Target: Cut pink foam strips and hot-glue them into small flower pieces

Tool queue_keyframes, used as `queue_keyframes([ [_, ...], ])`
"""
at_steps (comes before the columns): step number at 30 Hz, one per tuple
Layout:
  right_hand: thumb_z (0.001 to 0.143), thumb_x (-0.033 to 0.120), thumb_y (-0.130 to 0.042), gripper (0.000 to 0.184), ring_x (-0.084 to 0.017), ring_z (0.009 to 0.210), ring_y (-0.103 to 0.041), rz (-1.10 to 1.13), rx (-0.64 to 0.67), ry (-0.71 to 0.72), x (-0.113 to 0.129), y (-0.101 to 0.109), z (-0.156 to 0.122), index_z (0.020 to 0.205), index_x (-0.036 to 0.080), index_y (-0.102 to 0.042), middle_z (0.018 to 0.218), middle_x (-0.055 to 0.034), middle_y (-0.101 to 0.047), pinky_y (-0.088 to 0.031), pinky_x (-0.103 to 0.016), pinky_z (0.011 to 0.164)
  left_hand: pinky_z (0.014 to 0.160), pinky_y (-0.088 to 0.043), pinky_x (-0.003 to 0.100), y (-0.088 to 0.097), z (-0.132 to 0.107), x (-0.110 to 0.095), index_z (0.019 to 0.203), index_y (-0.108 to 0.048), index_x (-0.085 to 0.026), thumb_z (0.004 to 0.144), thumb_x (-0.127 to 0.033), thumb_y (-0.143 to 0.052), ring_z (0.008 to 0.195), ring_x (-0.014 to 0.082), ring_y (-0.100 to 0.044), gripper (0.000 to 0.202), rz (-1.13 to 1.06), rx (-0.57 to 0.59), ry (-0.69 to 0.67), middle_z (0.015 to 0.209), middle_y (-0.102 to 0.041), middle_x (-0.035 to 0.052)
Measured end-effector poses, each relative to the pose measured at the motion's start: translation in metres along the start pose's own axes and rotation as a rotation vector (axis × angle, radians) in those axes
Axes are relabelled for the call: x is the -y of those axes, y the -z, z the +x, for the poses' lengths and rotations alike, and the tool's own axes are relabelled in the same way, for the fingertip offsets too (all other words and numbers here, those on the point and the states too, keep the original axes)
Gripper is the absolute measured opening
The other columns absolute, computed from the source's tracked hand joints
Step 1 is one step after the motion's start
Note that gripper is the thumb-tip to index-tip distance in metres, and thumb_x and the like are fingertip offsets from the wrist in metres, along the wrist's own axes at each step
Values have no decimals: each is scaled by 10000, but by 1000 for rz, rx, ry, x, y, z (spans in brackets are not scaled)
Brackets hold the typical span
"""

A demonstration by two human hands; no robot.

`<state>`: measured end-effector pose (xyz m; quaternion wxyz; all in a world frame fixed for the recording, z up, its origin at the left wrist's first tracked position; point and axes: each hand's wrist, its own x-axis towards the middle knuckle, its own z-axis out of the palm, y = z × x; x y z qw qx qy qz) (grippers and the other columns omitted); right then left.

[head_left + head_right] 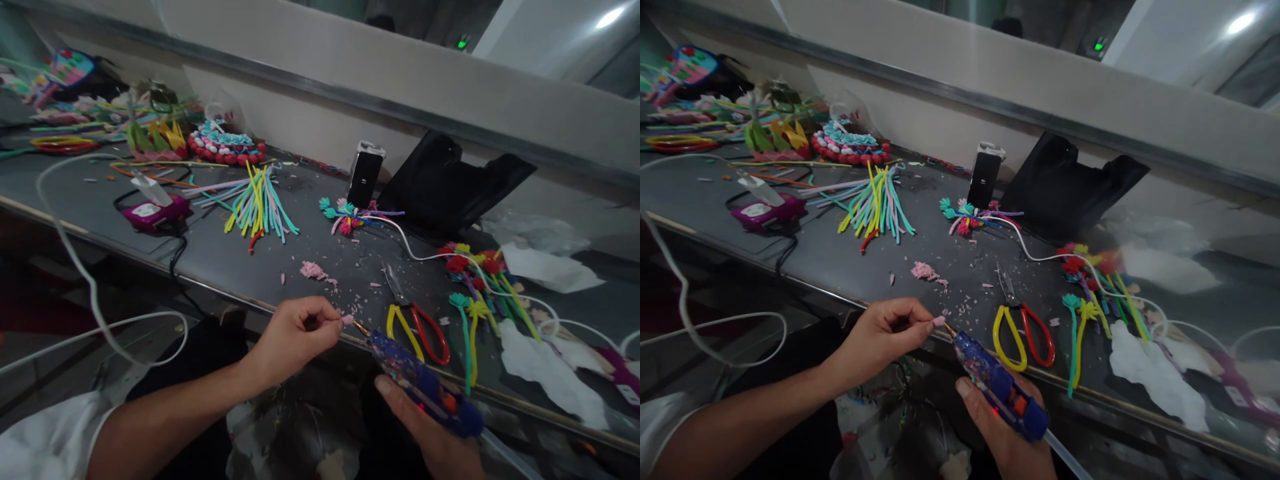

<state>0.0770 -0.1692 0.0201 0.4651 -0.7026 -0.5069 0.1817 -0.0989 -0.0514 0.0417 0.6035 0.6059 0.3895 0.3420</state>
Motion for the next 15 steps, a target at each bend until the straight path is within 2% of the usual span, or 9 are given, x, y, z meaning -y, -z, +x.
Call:
queue_keyframes([
  [3, 696, 403, -739, 215, -259, 769, -709, -2, -13, -29, 5, 2, 3, 825, 231, -733, 815, -34, -750, -593, -361, 696, 472, -255, 180, -1, 0, 0, 715, -644, -113, 775, -306, -647, 524, 59, -343, 202, 1, 8, 6, 571, -445, -44],
  [7, 654, 428, -766, 337, -267, 769, -711, -28, -91, -60, 3, 3, -1, 907, 214, -709, 852, -44, -753, -599, -346, 614, 473, -255, 181, -1, -1, -1, 708, -644, -112, 775, -296, -642, 524, 58, -339, 196, -3, 8, 3, 567, -444, -45],
  [10, 654, 403, -776, 350, -281, 799, -712, -32, -109, -60, 0, 2, -5, 943, 219, -707, 892, -52, -749, -606, -369, 648, 474, -254, 182, -1, -2, -1, 718, -646, -111, 775, -291, -638, 521, 58, -337, 190, -17, 15, 16, 565, -438, -47],
  [12, 670, 382, -767, 317, -279, 810, -712, -23, -99, -60, 1, 1, -5, 941, 226, -714, 915, -55, -746, -605, -373, 685, 477, -255, 183, -1, -2, -1, 718, -644, -110, 770, -295, -642, 525, 59, -340, 192, -36, 22, 27, 568, -441, -46],
  [15, 714, 366, -725, 186, -238, 723, -707, 14, -34, -40, 10, -1, 1, 841, 231, -725, 810, -34, -745, -594, -329, 684, 488, -259, 187, 0, -1, -1, 716, -647, -110, 762, -302, -651, 535, 63, -350, 198, -65, 35, 43, 575, -456, -41],
])
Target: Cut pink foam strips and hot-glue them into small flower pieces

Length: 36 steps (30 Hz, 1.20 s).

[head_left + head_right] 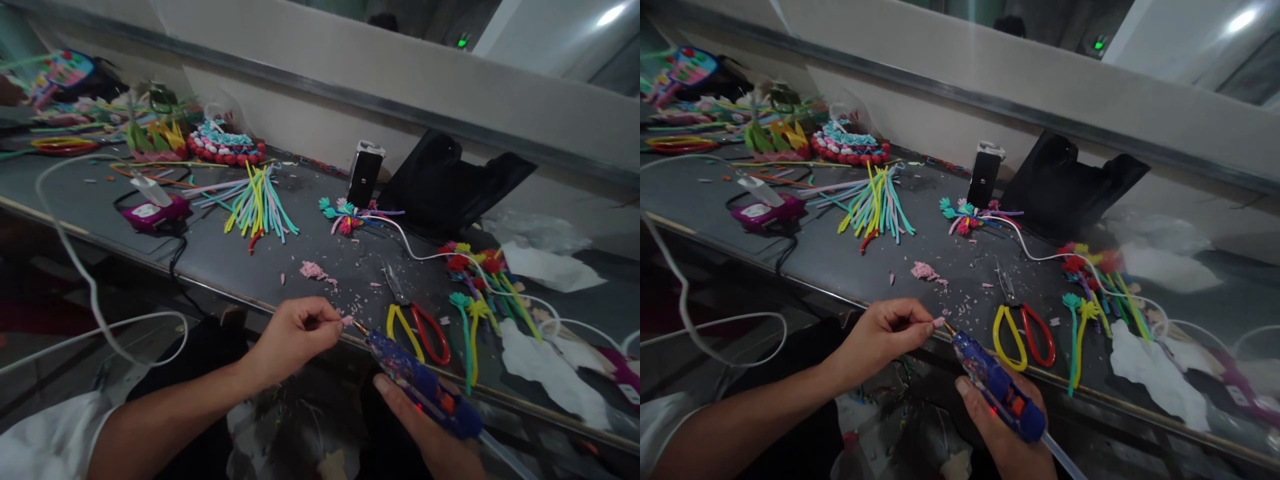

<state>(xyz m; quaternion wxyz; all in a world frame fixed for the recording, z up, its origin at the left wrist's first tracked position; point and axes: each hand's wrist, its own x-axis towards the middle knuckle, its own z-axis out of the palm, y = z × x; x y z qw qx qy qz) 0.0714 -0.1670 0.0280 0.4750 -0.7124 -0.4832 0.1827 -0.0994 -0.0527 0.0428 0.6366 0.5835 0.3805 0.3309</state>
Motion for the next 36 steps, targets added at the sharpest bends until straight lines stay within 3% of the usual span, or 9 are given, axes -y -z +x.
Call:
queue_keyframes([
  [6, 781, 358, -659, 146, -193, 645, -655, -94, 57, 189, 11, -1, 12, 730, 224, -687, 700, -12, -694, -530, -284, 635, 510, -266, 196, 0, 1, -2, 703, -650, -117, 749, -324, -673, 554, 71, -359, 213, -30, 3, 24, 582, -472, -36],
  [10, 825, 389, -620, 211, -177, 578, -587, -292, 37, 284, 4, 3, 17, 688, 231, -592, 613, 7, -595, -470, -282, 594, 524, -275, 196, 2, 1, -4, 681, -625, -131, 748, -344, -687, 563, 70, -367, 231, -79, 3, 41, 598, -481, -40],
  [15, 811, 543, -599, 331, -207, 658, -564, -557, -71, 366, -13, 12, 36, 775, 225, -514, 715, -35, -575, -437, -305, 621, 450, -196, 199, 6, 0, -8, 657, -586, -149, 754, -370, -689, 472, 47, -264, 263, -157, 11, 111, 535, -396, -74],
  [20, 837, 630, -477, 407, -296, 822, -576, -865, -83, 259, -31, 20, 79, 835, 223, -478, 811, -100, -595, -428, -374, 680, 426, -167, 206, 14, -1, -10, 660, -574, -159, 750, -387, -695, 429, 41, -226, 273, -220, -12, 143, 481, -340, -92],
  [24, 789, 623, -531, 428, -335, 836, -599, -993, -63, 84, -46, 21, 114, 828, 198, -511, 836, -157, -619, -428, -388, 656, 430, -141, 206, 23, -1, -10, 672, -573, -155, 755, -374, -697, 445, 42, -216, 265, -263, -20, 136, 484, -338, -90],
  [30, 731, 546, -612, 430, -301, 825, -641, -852, 74, -31, -66, 23, 135, 908, 156, -567, 871, -140, -666, -462, -361, 665, 428, -145, 207, 32, 0, -13, 676, -567, -160, 765, -358, -696, 438, 42, -212, 252, -302, -19, 149, 472, -326, -94],
  [36, 733, 505, -620, 502, -274, 895, -646, -716, 174, 26, -72, 28, 126, 1055, 120, -596, 990, -142, -667, -488, -371, 776, 420, -149, 207, 34, -1, -14, 673, -580, -163, 763, -365, -696, 432, 41, -222, 249, -297, -26, 158, 474, -324, -91],
])
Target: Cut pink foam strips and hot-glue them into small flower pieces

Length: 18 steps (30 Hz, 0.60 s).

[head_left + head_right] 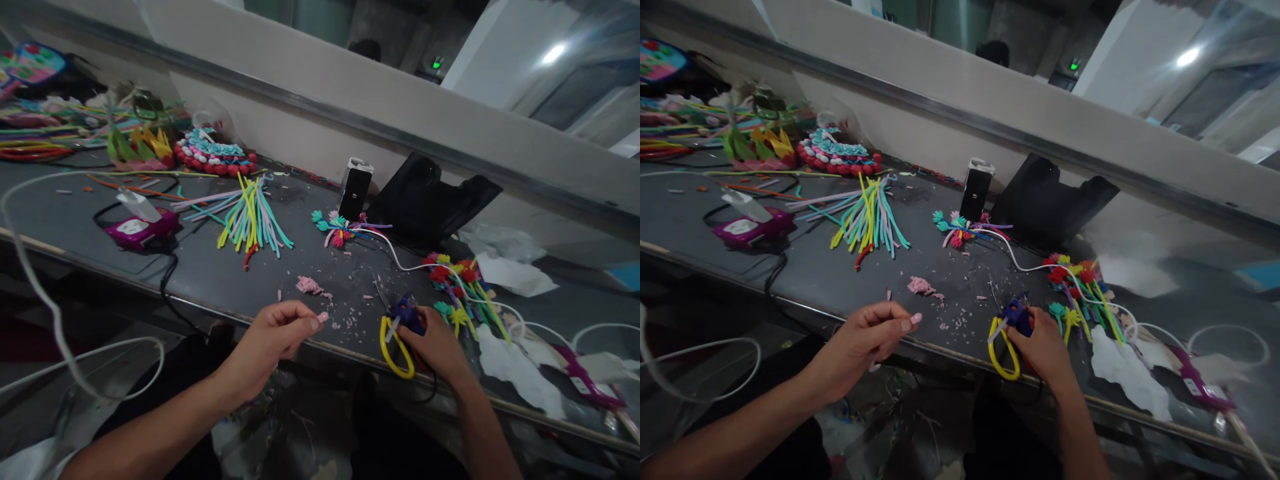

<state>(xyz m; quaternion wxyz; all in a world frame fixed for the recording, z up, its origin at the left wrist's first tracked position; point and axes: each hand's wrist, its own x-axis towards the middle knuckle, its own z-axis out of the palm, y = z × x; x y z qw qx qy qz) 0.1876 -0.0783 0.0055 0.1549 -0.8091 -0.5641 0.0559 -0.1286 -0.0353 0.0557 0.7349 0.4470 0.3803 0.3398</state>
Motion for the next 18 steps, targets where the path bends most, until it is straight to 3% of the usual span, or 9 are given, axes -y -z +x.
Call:
queue_keyframes([
  [7, 769, 517, -611, 514, -274, 973, -607, -50, 21, 125, -5, 16, -9, 1126, 147, -619, 1052, -125, -651, -455, -413, 883, 423, -148, 209, 1, 0, 0, 671, -583, -161, 775, -362, -685, 438, 42, -217, 248, 13, 21, -8, 482, -326, -88],
  [10, 812, 512, -571, 423, -261, 955, -600, -71, -96, 149, 3, 26, -6, 1047, 172, -661, 1013, -101, -661, -442, -404, 889, 427, -147, 209, 1, 0, 2, 675, -582, -161, 778, -355, -681, 440, 41, -214, 242, 8, 25, -4, 487, -319, -89],
  [13, 880, 409, -504, 298, -238, 961, -585, -98, -237, 221, 22, 29, 6, 985, 202, -689, 996, -73, -670, -424, -371, 883, 431, -145, 210, 0, 0, 4, 687, -585, -158, 779, -359, -677, 444, 41, -208, 239, 0, 35, -4, 496, -313, -89],
  [16, 882, 302, -535, 233, -223, 937, -574, -207, -121, 403, 47, 22, 24, 1012, 227, -713, 958, -60, -677, -410, -340, 837, 434, -150, 208, -2, 1, 6, 687, -586, -154, 764, -372, -685, 450, 43, -224, 251, 9, 32, -5, 507, -318, -86],
  [18, 859, 269, -583, 202, -233, 917, -566, -315, -45, 441, 62, 16, 35, 999, 257, -729, 930, -59, -678, -393, -340, 782, 435, -147, 208, -3, 2, 6, 683, -588, -156, 746, -380, -697, 448, 43, -231, 257, 11, 19, -4, 503, -315, -88],
])
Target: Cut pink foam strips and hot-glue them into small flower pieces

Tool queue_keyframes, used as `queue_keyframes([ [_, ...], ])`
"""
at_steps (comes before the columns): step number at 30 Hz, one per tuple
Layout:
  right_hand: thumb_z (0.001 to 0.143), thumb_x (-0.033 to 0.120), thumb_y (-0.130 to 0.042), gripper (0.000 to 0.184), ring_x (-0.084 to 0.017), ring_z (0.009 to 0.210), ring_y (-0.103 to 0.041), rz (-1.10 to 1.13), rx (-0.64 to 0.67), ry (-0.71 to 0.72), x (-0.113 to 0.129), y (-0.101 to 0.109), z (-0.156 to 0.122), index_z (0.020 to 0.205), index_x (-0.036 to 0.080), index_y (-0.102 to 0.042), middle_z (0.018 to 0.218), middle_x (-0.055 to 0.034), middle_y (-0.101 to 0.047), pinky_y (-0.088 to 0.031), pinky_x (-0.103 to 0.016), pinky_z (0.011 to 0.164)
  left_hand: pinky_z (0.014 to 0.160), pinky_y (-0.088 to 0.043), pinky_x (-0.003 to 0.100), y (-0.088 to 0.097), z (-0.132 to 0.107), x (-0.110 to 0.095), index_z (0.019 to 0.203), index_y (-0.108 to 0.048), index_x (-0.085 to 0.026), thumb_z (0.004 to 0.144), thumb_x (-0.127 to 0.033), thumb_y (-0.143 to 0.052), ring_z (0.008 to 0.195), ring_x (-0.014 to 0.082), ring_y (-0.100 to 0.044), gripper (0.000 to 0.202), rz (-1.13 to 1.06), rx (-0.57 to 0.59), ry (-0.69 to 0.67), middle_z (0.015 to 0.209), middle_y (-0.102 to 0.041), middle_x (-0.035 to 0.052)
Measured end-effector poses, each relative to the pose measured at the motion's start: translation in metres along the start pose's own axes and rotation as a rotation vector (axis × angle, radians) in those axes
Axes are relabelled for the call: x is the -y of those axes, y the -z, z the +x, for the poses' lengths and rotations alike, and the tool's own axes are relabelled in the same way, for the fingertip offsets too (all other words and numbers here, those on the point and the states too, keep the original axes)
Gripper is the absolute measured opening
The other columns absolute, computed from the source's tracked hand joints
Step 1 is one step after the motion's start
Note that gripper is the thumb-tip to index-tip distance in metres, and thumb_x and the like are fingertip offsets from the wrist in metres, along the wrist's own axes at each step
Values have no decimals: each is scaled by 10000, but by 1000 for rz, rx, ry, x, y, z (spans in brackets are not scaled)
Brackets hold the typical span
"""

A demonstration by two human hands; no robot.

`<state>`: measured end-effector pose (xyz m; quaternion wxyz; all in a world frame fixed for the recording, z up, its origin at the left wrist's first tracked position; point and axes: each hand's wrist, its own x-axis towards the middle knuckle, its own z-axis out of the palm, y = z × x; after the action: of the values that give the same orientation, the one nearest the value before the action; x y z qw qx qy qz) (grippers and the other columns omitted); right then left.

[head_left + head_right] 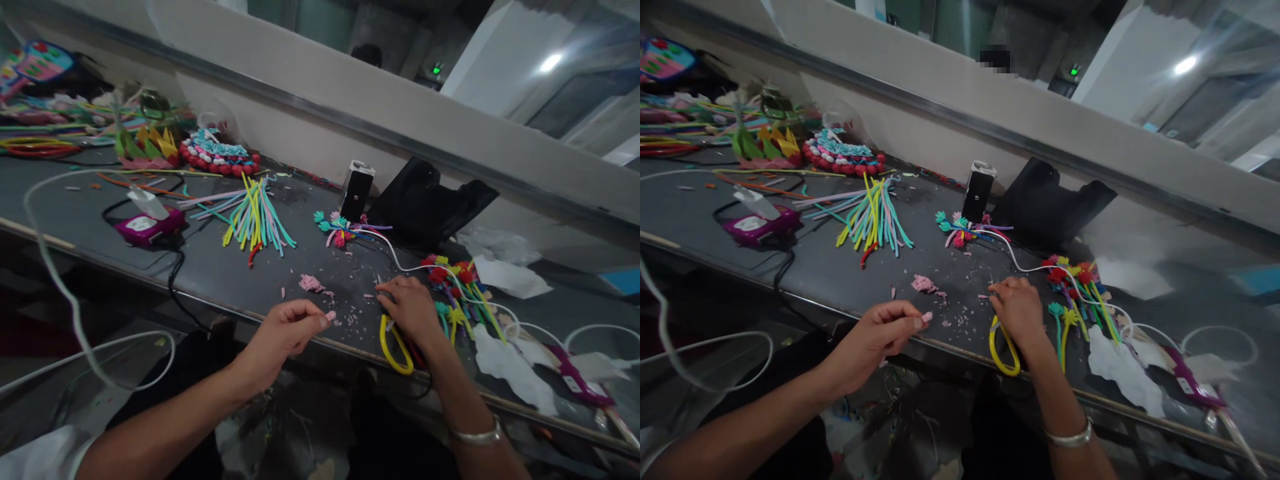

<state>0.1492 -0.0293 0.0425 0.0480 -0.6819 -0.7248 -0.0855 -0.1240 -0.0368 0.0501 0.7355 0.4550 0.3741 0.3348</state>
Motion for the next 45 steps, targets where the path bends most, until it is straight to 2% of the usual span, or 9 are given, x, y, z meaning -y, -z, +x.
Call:
queue_keyframes([
  [6, 844, 235, -601, 136, -235, 846, -563, -89, 54, 39, 19, -11, 19, 791, 247, -726, 828, -62, -673, -341, -325, 690, 437, -146, 210, 0, 1, 1, 686, -591, -160, 738, -373, -703, 448, 44, -217, 246, -24, -3, -2, 497, -321, -91],
  [10, 856, 208, -546, 138, -244, 897, -562, -67, -18, -7, 31, -14, 12, 833, 191, -682, 871, -88, -668, -374, -332, 745, 435, -142, 209, 0, 0, 2, 691, -592, -156, 763, -364, -687, 455, 45, -220, 240, -9, 9, -6, 507, -324, -87],
  [13, 862, 191, -510, 132, -213, 858, -577, 160, -193, -55, 43, -13, -1, 862, 173, -640, 842, -71, -665, -410, -310, 778, 432, -136, 210, -2, 0, 2, 690, -593, -154, 759, -366, -695, 453, 44, -214, 246, -10, 5, 1, 503, -319, -89],
  [15, 847, 199, -520, 105, -176, 749, -582, 407, -313, -128, 51, -9, -11, 847, 180, -623, 780, -37, -655, -433, -275, 718, 432, -137, 209, -4, 1, 2, 690, -594, -153, 749, -375, -703, 456, 45, -218, 254, -16, 0, 1, 505, -328, -88],
  [17, 827, 225, -547, 81, -139, 635, -559, 617, -351, -218, 59, -2, -22, 818, 190, -619, 721, 0, -635, -426, -240, 623, 433, -141, 209, -6, 1, 3, 686, -593, -152, 736, -382, -712, 458, 46, -221, 263, -15, -6, 8, 508, -336, -88],
  [20, 806, 238, -579, 77, -120, 608, -547, 832, -335, -245, 69, 10, -35, 819, 192, -639, 707, 21, -627, -416, -223, 582, 437, -158, 204, -8, 2, 4, 673, -589, -152, 721, -383, -716, 466, 49, -238, 268, 9, -9, 14, 520, -356, -84],
  [26, 817, 147, -581, 110, -125, 691, -550, 980, -212, 4, 80, 28, -48, 831, 219, -663, 768, 20, -620, -416, -239, 648, 481, -232, 192, -13, 0, 6, 659, -617, -141, 724, -334, -686, 517, 58, -325, 215, 97, -73, -45, 573, -453, -59],
  [30, 813, 98, -570, 154, -125, 702, -535, 1019, -193, 74, 82, 30, -50, 835, 228, -650, 772, 22, -601, -411, -244, 657, 557, -306, 196, -12, 2, 10, 682, -648, -129, 736, -289, -666, 595, 78, -408, 170, 156, -75, -126, 613, -516, -34],
  [45, 777, 84, -591, 206, -112, 694, -517, 1038, -153, 38, 84, 30, -53, 921, 228, -560, 768, 41, -568, -432, -235, 673, 508, -311, 189, -12, 1, 14, 727, -678, -111, 737, -251, -631, 553, 75, -423, 148, 302, -50, -188, 606, -550, -16],
])
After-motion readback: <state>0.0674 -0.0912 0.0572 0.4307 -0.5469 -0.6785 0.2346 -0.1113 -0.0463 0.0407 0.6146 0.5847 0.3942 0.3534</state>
